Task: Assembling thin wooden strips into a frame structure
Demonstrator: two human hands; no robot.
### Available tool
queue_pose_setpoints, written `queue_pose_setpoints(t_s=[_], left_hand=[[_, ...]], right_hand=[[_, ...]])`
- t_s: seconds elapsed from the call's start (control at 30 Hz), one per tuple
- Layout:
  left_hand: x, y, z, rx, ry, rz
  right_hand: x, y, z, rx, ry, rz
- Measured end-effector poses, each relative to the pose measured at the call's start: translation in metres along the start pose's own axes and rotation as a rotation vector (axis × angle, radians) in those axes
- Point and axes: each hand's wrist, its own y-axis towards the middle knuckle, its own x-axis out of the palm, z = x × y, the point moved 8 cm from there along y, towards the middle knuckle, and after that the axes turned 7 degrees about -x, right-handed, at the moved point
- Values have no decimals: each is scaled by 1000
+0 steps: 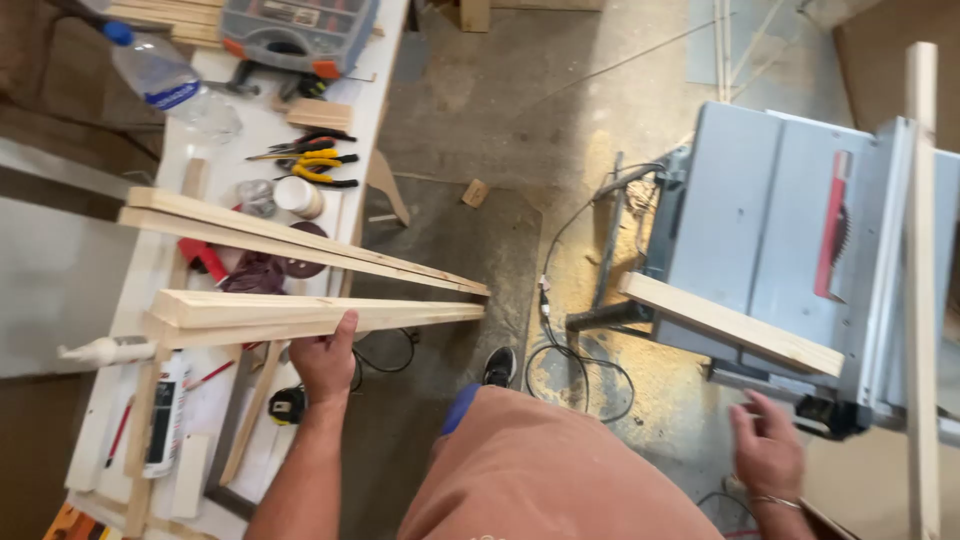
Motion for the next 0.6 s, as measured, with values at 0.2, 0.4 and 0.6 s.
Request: queue_pose_setpoints(t_s=[0.2, 0.4, 0.6], left_hand=[[33, -28, 149, 70, -222, -401], [129, -57, 264, 105, -301, -623], [230, -130, 376, -170, -637, -939]], right_hand=[[68, -40, -19, 82, 27, -447], [103, -70, -29, -369, 28, -465], [45, -101, 13, 15, 203, -341]])
